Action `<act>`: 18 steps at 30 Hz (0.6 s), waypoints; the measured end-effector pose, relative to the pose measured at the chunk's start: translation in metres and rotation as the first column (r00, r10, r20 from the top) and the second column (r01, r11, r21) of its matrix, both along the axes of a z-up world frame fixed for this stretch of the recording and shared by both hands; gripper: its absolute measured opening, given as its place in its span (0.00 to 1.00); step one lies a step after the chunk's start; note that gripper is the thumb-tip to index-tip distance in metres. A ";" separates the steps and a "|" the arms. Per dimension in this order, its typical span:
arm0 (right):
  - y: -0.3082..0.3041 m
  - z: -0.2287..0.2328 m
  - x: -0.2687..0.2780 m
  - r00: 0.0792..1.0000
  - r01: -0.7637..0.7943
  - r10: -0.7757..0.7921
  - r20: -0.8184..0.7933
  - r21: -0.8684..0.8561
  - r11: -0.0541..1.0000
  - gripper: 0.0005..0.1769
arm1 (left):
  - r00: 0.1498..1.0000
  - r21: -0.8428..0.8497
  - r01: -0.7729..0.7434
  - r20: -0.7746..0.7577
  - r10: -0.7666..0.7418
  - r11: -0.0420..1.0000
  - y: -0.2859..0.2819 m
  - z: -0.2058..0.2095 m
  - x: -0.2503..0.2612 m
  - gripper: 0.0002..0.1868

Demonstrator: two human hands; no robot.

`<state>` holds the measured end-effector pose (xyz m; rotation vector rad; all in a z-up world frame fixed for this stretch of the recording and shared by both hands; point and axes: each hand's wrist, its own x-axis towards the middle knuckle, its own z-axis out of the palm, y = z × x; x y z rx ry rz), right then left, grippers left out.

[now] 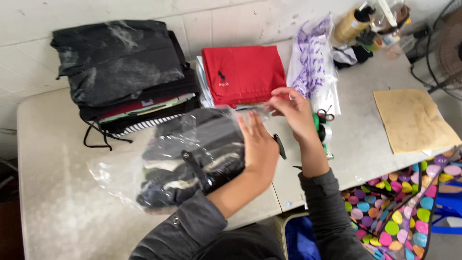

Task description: The person puts clothes into plastic bags, seals the bags with tape, and stacks the bagged items on a table.

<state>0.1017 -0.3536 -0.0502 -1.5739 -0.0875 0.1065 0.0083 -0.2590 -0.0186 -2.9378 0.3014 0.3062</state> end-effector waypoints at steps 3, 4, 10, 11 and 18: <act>-0.046 -0.020 -0.023 0.961 0.275 -0.275 0.025 0.021 0.961 0.12 | 0.999 0.021 -0.023 0.032 0.023 1.000 -0.004 -0.021 0.000 0.33; -0.077 -0.057 -0.029 0.956 0.292 -0.293 0.023 0.025 0.956 0.12 | 0.999 0.025 -0.005 0.031 0.005 1.000 -0.004 -0.023 0.002 0.33; -0.194 -0.219 -0.079 0.708 0.543 -0.684 0.177 -0.756 0.366 0.30 | 0.976 -0.023 -0.090 0.197 0.092 0.996 -0.005 -0.027 -0.005 0.41; -0.195 -0.223 -0.080 0.694 0.522 -0.720 -0.002 -0.687 0.506 0.29 | 0.963 -0.038 -0.104 0.245 0.110 0.994 -0.005 -0.028 -0.006 0.42; -0.224 -0.229 -0.055 0.660 0.613 -0.681 -0.318 -0.296 0.733 0.11 | 0.923 -0.047 -0.097 0.370 0.107 0.994 -0.002 -0.037 -0.008 0.43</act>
